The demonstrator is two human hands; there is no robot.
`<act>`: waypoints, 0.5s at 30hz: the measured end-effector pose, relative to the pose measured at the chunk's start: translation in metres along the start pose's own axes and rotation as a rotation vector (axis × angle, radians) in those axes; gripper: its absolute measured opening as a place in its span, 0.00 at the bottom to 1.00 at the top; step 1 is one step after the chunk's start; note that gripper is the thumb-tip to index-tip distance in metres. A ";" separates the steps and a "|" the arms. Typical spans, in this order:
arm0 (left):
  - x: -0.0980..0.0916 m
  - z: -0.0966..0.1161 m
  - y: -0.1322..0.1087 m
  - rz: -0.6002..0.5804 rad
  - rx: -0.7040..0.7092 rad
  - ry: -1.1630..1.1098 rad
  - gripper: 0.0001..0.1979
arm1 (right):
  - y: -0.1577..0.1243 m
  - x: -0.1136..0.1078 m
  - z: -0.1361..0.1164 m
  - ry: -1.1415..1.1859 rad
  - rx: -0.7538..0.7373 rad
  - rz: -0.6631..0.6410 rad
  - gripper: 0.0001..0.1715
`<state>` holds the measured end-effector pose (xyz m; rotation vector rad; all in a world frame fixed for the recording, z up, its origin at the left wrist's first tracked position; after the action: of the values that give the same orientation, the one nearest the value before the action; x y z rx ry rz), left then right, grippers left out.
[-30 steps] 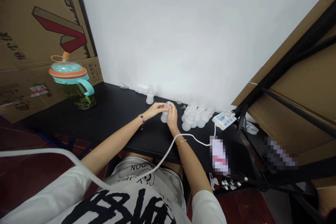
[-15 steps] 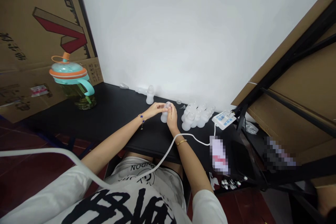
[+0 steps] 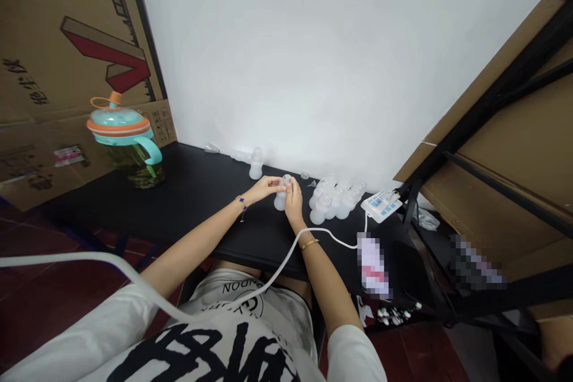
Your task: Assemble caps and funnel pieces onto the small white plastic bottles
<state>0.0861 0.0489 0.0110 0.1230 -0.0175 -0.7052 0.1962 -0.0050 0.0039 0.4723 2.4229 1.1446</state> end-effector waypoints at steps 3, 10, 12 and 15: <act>-0.001 0.000 0.000 0.026 0.009 0.014 0.26 | 0.002 -0.002 -0.001 0.045 0.036 0.011 0.34; -0.009 -0.013 0.005 0.102 -0.055 -0.086 0.28 | 0.006 0.002 0.009 0.205 0.163 -0.014 0.32; -0.012 -0.018 0.004 0.126 -0.115 -0.132 0.29 | 0.002 0.008 0.015 0.262 0.230 -0.031 0.33; -0.011 -0.020 0.001 0.128 -0.157 -0.183 0.30 | -0.005 0.017 0.023 0.328 0.342 -0.065 0.34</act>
<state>0.0790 0.0590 -0.0083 -0.0926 -0.1436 -0.5859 0.1932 0.0146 -0.0176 0.3224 2.9159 0.8332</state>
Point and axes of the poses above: each hand's wrist, its own y-axis towards the middle knuckle, its own x-axis out of the palm, z = x × y, the point moved 10 cm from there along y, towards the middle knuckle, and after that the axes turned 14 degrees about -x, right-handed, at the moved point
